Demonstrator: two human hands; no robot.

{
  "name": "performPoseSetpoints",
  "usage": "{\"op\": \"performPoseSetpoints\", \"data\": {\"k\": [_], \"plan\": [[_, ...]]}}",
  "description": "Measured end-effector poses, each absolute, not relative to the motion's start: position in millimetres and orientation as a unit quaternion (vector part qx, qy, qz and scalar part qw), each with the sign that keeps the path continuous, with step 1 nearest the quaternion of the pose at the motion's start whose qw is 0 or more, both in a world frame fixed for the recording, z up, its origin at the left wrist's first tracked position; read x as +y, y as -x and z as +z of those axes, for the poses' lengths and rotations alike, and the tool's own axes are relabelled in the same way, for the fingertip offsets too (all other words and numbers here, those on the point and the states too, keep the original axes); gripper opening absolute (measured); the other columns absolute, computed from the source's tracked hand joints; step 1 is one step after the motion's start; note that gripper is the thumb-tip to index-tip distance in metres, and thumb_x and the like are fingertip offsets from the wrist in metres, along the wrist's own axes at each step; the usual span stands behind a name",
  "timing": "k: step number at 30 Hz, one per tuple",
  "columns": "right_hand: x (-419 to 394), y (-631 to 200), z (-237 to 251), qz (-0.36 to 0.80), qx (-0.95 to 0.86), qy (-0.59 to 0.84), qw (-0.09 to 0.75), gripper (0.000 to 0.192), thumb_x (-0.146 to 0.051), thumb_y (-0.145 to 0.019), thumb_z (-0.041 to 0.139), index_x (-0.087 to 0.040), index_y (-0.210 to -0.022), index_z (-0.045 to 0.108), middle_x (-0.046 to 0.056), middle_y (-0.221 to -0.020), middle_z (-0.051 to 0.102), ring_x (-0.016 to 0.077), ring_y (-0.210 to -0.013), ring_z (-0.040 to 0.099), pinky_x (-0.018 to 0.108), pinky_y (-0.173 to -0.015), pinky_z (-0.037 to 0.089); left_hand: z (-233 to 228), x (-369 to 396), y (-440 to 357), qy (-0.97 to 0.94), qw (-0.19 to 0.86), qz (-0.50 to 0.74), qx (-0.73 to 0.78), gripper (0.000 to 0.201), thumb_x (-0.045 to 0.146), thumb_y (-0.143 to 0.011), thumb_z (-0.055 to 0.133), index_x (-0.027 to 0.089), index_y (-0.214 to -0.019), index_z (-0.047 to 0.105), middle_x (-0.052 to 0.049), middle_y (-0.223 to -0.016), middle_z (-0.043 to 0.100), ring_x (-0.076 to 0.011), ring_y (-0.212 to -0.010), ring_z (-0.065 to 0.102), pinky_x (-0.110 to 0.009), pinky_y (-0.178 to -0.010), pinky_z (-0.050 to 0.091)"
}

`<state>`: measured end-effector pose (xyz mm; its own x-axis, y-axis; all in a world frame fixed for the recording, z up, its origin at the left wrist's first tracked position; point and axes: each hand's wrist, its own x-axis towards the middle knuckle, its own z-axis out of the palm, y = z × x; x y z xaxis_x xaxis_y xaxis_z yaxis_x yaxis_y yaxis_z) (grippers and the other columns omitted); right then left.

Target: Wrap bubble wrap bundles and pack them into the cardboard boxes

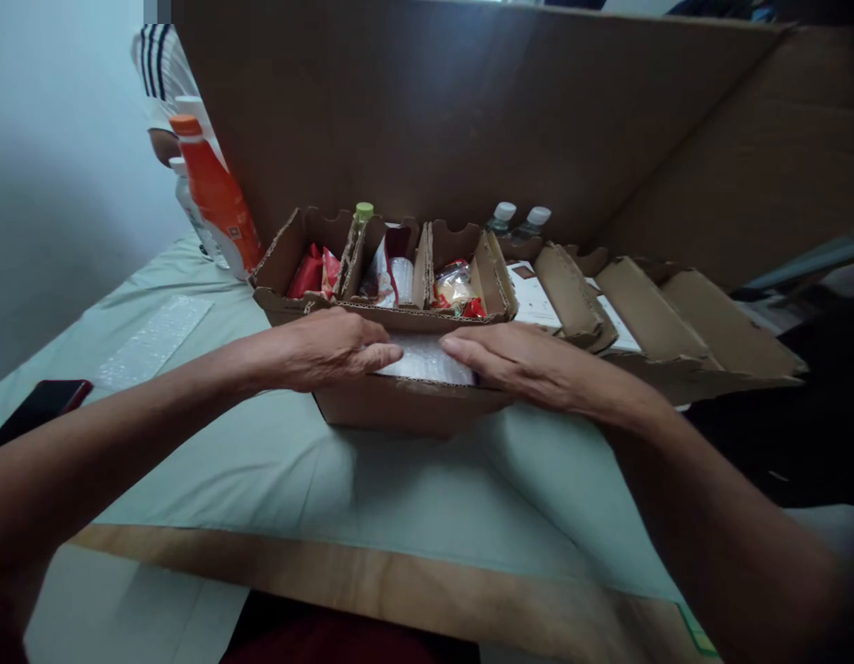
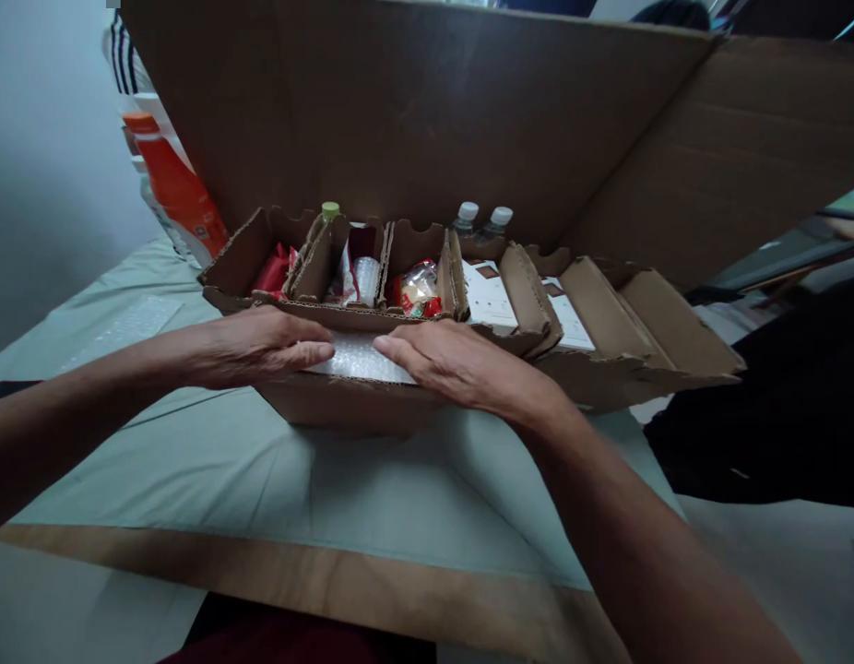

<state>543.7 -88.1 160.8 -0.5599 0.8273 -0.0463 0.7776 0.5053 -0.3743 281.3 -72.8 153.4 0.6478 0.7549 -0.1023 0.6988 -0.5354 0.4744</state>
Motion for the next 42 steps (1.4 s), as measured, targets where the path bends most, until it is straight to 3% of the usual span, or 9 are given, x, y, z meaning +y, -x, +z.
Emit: {"op": "performPoseSetpoints", "data": {"k": [3,6,10,13,19,25,31,38,42], "plan": [[-72.3,-531.1,152.1,0.207,-0.858,0.470,0.027,0.060,-0.060,-0.103,0.029,-0.023,-0.060,0.047,0.001,-0.059,0.058,0.0162,-0.057,0.054,0.030,-0.060,0.039,150.5,-59.2,-288.2,-0.862,0.315,0.011,0.398,0.052,0.052,-0.099,0.041,0.021,-0.062,0.060,-0.002,-0.063,0.059,-0.0170,-0.058,0.054,-0.028,-0.061,0.039],[-73.7,-531.7,152.3,0.206,-0.862,0.460,0.048,0.056,-0.057,-0.103,0.035,-0.022,-0.065,0.057,0.002,-0.064,0.064,0.0174,-0.062,0.059,0.031,-0.063,0.043,151.8,-64.3,-285.5,-0.855,0.311,0.055,0.411,0.052,0.053,-0.099,0.046,0.020,-0.062,0.064,-0.003,-0.064,0.062,-0.0184,-0.061,0.058,-0.029,-0.065,0.044],[-121.0,-559.8,157.5,0.116,-0.802,0.522,0.265,0.039,-0.049,-0.101,0.048,-0.022,-0.092,0.075,0.005,-0.093,0.078,0.0220,-0.085,0.071,0.035,-0.077,0.051,139.4,-116.9,-253.8,-0.811,0.164,0.332,0.453,0.030,0.043,-0.097,0.054,0.022,-0.098,0.076,-0.005,-0.097,0.077,-0.0236,-0.092,0.070,-0.035,-0.086,0.054],[-159.1,-584.2,134.3,0.060,-0.680,0.605,0.410,0.027,-0.043,-0.096,0.062,-0.023,-0.105,0.076,0.008,-0.103,0.080,0.0225,-0.096,0.073,0.037,-0.088,0.055,99.5,-160.1,-227.2,-0.670,0.111,0.492,0.544,0.032,0.041,-0.097,0.058,0.027,-0.123,0.070,-0.005,-0.114,0.077,-0.0235,-0.105,0.070,-0.039,-0.097,0.055],[-158.1,-572.0,45.8,0.211,-0.684,0.588,0.376,0.069,-0.061,-0.094,0.057,-0.017,-0.147,0.053,0.017,-0.139,0.066,0.0308,-0.119,0.068,0.050,-0.100,0.055,20.1,-156.7,-242.4,-0.670,0.312,0.423,0.524,0.072,0.045,-0.097,0.055,0.020,-0.161,0.032,-0.015,-0.169,0.032,-0.0327,-0.152,0.039,-0.052,-0.125,0.032],[-170.0,-539.4,19.6,0.190,-0.677,0.575,0.419,0.076,-0.063,-0.099,0.045,-0.016,-0.158,0.039,0.019,-0.162,0.043,0.0314,-0.151,0.041,0.056,-0.123,0.033,5.9,-158.2,-256.5,-0.654,0.334,0.466,0.494,0.073,0.039,-0.100,0.050,0.023,-0.165,0.020,-0.012,-0.173,0.023,-0.0265,-0.160,0.023,-0.046,-0.129,0.024],[-210.5,-529.2,46.3,0.180,-0.684,0.569,0.420,0.071,-0.062,-0.100,0.047,-0.019,-0.157,0.043,0.016,-0.159,0.050,0.0312,-0.147,0.047,0.056,-0.120,0.038,24.6,-208.4,-246.2,-0.633,0.295,0.481,0.530,0.069,0.042,-0.103,0.048,0.023,-0.164,0.022,-0.013,-0.171,0.029,-0.0287,-0.158,0.028,-0.048,-0.129,0.026],[-251.2,-543.0,79.1,0.107,-0.608,0.609,0.498,0.058,-0.053,-0.100,0.054,-0.028,-0.153,0.050,0.010,-0.154,0.056,0.0339,-0.145,0.047,0.060,-0.119,0.037,55.8,-212.4,-271.2,-0.735,0.218,0.506,0.396,0.067,0.039,-0.106,0.049,0.026,-0.165,0.020,-0.013,-0.172,0.027,-0.0282,-0.158,0.027,-0.045,-0.128,0.027],[-229.2,-519.4,85.7,0.123,-0.655,0.558,0.494,0.058,-0.049,-0.101,0.053,-0.026,-0.154,0.047,0.012,-0.156,0.052,0.0324,-0.144,0.049,0.059,-0.119,0.038,70.5,-207.3,-246.0,-0.699,0.191,0.495,0.479,0.061,0.042,-0.106,0.049,0.023,-0.161,0.031,-0.014,-0.163,0.043,-0.0312,-0.150,0.043,-0.048,-0.125,0.034]]}}
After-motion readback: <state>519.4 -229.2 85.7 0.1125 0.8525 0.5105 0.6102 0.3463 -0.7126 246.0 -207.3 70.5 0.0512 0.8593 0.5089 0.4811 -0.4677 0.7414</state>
